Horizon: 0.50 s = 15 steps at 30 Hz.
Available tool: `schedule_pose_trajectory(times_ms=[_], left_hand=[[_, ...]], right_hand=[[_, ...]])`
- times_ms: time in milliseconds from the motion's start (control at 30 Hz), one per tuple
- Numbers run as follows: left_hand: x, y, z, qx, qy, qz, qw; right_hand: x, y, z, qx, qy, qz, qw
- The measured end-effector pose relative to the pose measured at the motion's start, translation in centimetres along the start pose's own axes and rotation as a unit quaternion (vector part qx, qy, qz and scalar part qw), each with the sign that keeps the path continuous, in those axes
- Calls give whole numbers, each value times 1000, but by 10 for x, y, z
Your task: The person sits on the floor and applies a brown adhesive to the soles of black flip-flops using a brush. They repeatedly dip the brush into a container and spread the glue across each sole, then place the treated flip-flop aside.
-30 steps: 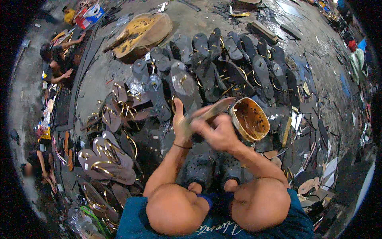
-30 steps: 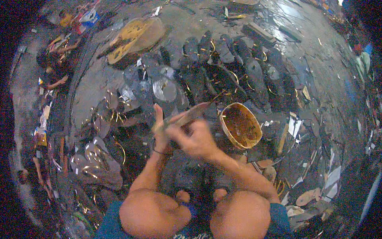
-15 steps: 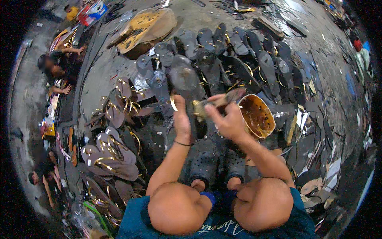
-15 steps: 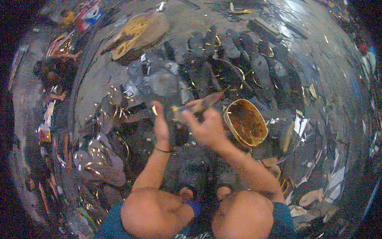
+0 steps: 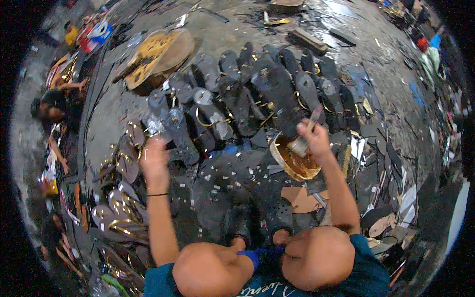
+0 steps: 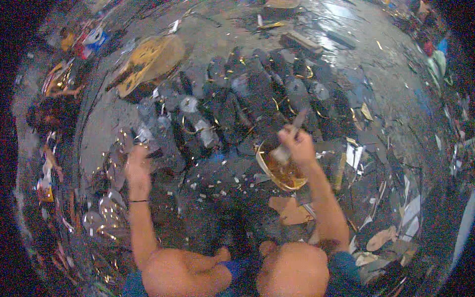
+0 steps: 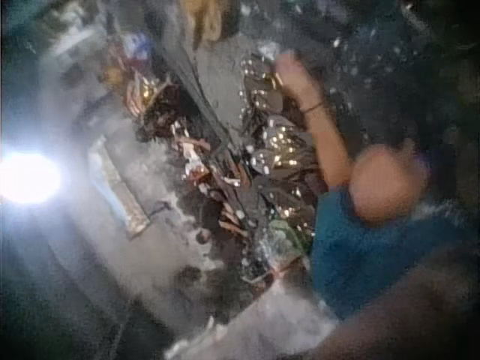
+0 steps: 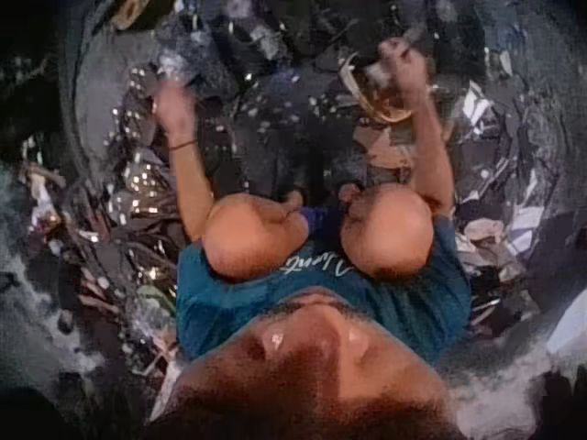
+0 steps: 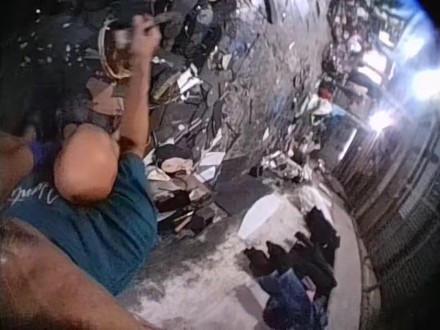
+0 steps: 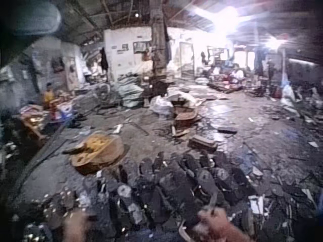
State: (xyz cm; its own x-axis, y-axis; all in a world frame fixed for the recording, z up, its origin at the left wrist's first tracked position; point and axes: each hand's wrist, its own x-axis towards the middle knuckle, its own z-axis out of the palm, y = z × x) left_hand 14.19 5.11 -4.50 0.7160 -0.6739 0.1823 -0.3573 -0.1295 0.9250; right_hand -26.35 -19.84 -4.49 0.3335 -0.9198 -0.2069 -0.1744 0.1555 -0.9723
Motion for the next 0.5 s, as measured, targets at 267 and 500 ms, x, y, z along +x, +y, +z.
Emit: schedule_pose_trajectory(times_ms=[267, 500], left_hand=[[87, -84, -204, -115, 161, -320, 927], [72, -82, -207, 420, 54, -167, 891]], right_hand=[[95, 26, -88, -244, 78, 50, 965], [12, 24, -34, -163, 33, -119, 979]])
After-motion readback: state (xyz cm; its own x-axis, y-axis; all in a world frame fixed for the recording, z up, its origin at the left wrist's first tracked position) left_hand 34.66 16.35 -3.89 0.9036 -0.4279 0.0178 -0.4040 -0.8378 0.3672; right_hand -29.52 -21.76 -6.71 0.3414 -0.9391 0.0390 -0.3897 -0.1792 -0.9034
